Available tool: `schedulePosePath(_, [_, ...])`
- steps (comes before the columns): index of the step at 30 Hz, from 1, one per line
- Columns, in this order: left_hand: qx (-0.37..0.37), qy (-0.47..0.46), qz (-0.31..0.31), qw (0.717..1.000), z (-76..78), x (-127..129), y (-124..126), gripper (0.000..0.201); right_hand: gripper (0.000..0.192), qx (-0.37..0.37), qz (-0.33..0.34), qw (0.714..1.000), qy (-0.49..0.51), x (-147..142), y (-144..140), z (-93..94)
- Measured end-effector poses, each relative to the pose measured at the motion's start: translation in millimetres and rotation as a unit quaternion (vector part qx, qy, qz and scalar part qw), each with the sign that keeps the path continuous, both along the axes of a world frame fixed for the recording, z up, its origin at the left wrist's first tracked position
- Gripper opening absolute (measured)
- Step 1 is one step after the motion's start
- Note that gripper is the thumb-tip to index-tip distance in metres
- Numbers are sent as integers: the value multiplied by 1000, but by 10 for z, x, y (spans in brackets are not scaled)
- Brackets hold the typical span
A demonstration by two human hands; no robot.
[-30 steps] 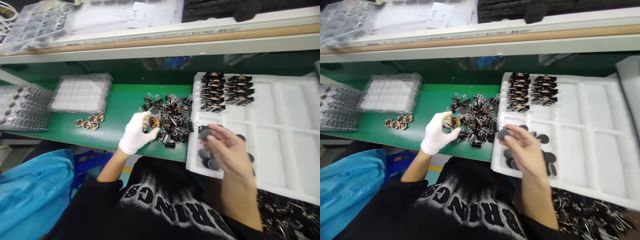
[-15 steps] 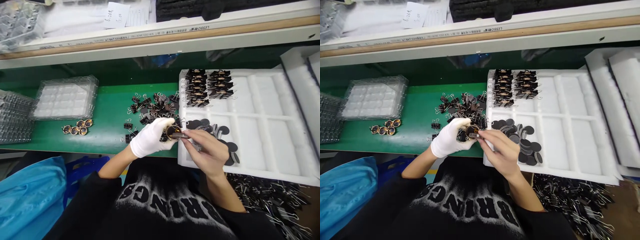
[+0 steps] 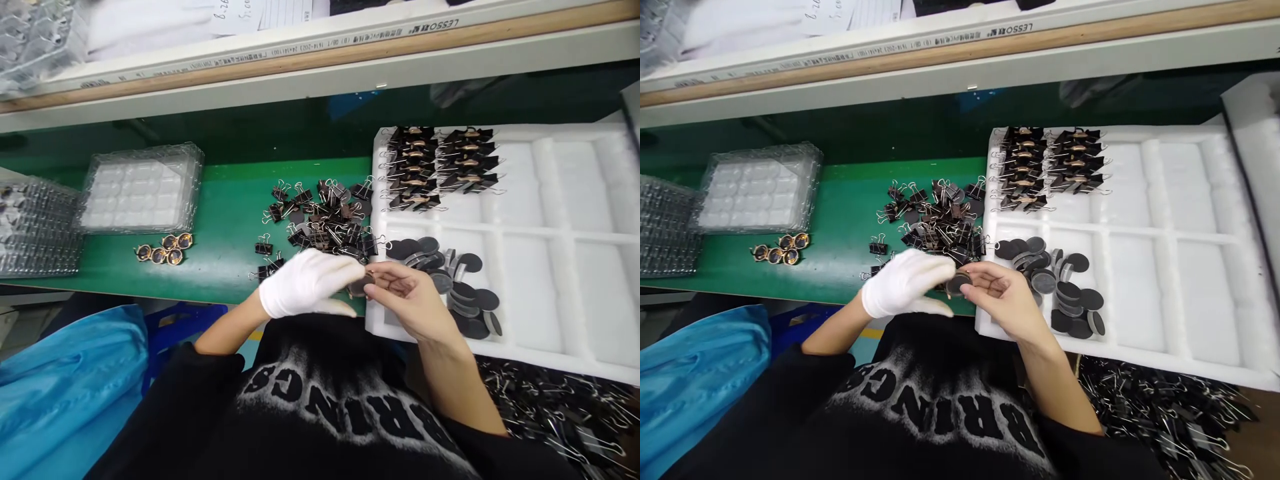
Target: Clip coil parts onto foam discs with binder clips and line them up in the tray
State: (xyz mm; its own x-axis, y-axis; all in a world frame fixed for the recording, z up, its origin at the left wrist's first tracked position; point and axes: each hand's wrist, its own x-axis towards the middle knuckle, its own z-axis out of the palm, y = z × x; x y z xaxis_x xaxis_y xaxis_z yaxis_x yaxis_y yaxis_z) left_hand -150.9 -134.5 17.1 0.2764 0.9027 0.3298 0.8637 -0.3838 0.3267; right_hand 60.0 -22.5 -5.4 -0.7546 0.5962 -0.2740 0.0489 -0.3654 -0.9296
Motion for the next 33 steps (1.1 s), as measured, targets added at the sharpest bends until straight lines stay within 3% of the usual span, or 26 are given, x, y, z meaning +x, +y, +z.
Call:
schedulePosePath(2, [-12,6,119,993,-5,-241,-28,48,32,-70,-28,997,19,-28,4,29])
schedulePosePath(4, [-53,52,278,958,-39,-506,-31,46,34,-136,-55,989,29,-68,10,45])
schedulePosePath(6, [-136,114,337,925,-95,-744,-6,45,33,-182,-71,980,26,-108,17,42])
schedulePosePath(8, [-207,134,299,922,-149,-928,28,43,31,-205,-70,976,24,-136,20,26])
schedulePosePath(10, [-214,100,256,937,-175,-1043,49,40,28,-203,-57,977,39,-150,14,13])
schedulePosePath(13, [-96,33,286,953,-144,-1039,33,39,26,-176,-24,980,86,-167,-28,14])
schedulePosePath(15, [27,-6,328,944,-102,-886,-1,39,25,-142,-5,984,105,-203,-80,20])
schedulePosePath(17, [121,-44,323,938,-72,-625,-42,38,26,-100,6,989,104,-264,-144,18])
schedulePosePath(20, [155,-85,257,950,-56,-195,-103,36,28,-61,6,992,111,-353,-224,-9])
schedulePosePath(24, [83,-130,213,965,-21,22,-156,38,23,-42,32,989,135,-349,-230,-31])
schedulePosePath(29, [-150,-148,144,967,94,-171,-178,52,23,16,117,986,116,-192,-133,55])
schedulePosePath(33, [-164,-160,63,971,147,-164,-188,57,18,32,160,979,121,-95,-94,145])
